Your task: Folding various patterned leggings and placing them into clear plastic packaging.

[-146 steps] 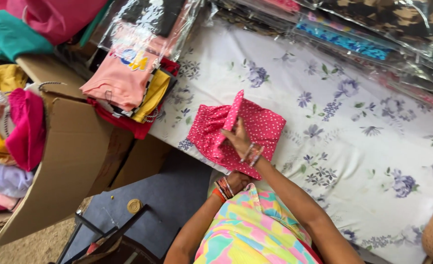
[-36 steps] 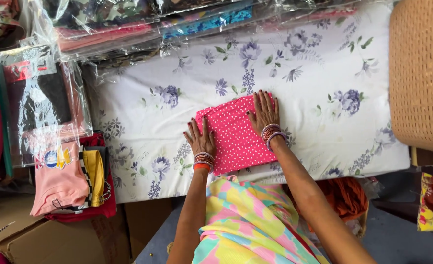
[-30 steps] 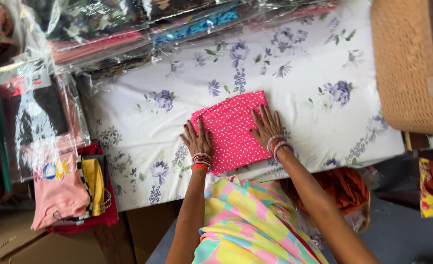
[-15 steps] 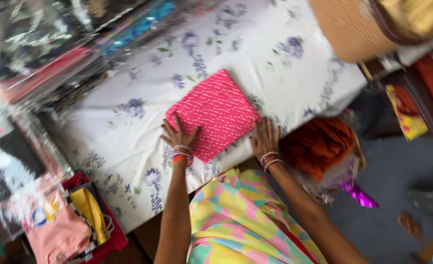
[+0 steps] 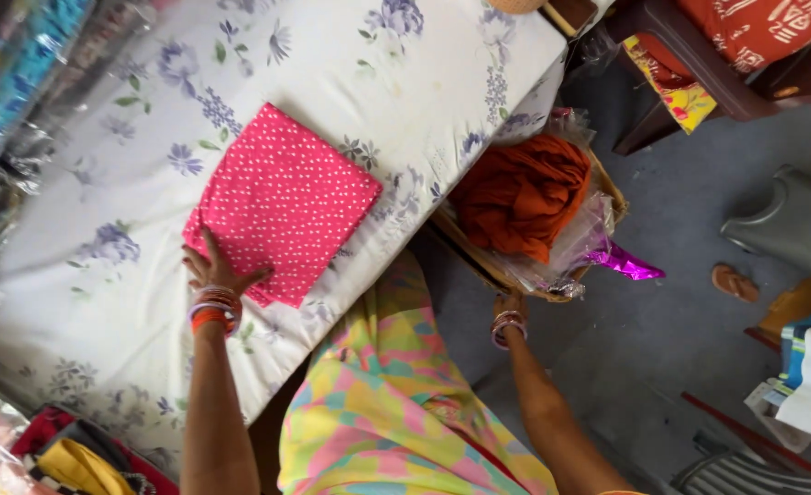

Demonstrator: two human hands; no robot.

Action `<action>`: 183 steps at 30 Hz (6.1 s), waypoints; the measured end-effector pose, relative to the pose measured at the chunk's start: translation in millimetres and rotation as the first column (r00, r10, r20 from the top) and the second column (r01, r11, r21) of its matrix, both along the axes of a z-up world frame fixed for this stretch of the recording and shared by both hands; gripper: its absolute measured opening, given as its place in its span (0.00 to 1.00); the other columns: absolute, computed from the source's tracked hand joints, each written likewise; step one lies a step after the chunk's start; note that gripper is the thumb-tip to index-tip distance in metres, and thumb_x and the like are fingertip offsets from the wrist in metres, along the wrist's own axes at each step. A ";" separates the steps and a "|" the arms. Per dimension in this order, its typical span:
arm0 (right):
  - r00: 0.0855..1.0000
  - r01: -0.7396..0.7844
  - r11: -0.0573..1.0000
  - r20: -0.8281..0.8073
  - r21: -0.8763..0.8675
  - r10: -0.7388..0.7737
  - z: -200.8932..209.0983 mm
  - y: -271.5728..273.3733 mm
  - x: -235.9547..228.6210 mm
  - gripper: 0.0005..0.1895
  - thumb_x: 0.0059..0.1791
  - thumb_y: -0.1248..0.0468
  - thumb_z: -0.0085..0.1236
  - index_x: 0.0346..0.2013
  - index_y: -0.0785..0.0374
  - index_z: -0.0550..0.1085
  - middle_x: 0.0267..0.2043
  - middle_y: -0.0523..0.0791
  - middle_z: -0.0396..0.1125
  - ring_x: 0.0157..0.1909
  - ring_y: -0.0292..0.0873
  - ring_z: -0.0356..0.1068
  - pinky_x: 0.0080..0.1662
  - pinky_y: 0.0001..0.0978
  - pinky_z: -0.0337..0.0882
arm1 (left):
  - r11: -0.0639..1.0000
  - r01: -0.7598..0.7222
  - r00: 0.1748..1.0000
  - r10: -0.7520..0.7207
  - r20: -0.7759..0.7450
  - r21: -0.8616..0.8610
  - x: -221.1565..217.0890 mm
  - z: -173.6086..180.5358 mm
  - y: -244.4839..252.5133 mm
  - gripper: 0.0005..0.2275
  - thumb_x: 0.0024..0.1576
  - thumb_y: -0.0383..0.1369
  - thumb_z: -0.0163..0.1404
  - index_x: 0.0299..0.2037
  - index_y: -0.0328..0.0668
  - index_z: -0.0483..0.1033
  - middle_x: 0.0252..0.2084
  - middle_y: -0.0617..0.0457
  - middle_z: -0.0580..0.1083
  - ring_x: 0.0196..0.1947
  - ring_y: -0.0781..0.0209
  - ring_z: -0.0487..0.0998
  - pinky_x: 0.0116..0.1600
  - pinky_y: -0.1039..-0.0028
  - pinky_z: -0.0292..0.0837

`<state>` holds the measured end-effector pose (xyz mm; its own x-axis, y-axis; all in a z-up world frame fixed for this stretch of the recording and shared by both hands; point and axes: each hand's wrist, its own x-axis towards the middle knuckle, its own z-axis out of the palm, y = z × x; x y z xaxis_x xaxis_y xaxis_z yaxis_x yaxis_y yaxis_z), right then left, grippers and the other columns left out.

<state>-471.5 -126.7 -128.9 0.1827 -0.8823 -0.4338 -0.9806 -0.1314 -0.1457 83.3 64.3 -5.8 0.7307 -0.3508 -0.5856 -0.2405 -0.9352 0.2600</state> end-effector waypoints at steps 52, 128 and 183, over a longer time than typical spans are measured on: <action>0.610 -0.405 0.755 0.768 0.515 -0.196 257.9 -126.6 54.1 0.20 0.45 0.65 0.62 0.51 0.64 0.77 0.32 0.41 0.74 0.28 0.33 0.68 0.30 0.26 0.67 | 0.756 0.563 0.799 -0.395 0.454 -0.334 -127.6 31.0 -53.0 0.62 0.32 0.43 0.73 0.78 0.56 0.43 0.78 0.33 0.43 0.77 0.31 0.44 0.76 0.45 0.43; 0.357 -0.061 0.519 0.504 0.853 -0.787 115.3 -54.0 345.1 0.41 0.38 0.65 0.71 0.63 0.52 0.62 0.59 0.44 0.66 0.56 0.43 0.70 0.50 0.44 0.77 | 0.990 0.140 0.981 -0.139 0.133 0.004 70.3 38.7 -33.0 0.30 0.45 0.55 0.63 0.49 0.43 0.73 0.53 0.42 0.68 0.47 0.42 0.78 0.53 0.52 0.74; 0.279 -0.831 0.496 0.583 -0.252 0.763 196.8 -142.9 352.3 0.54 0.41 0.43 0.65 0.76 0.48 0.49 0.67 0.66 0.54 0.65 0.68 0.60 0.61 0.57 0.66 | 0.472 -0.620 0.730 0.056 -0.681 -0.626 -90.4 -2.3 -191.5 0.13 0.54 0.40 0.61 0.36 0.36 0.84 0.24 0.54 0.77 0.18 0.69 0.68 0.25 0.73 0.63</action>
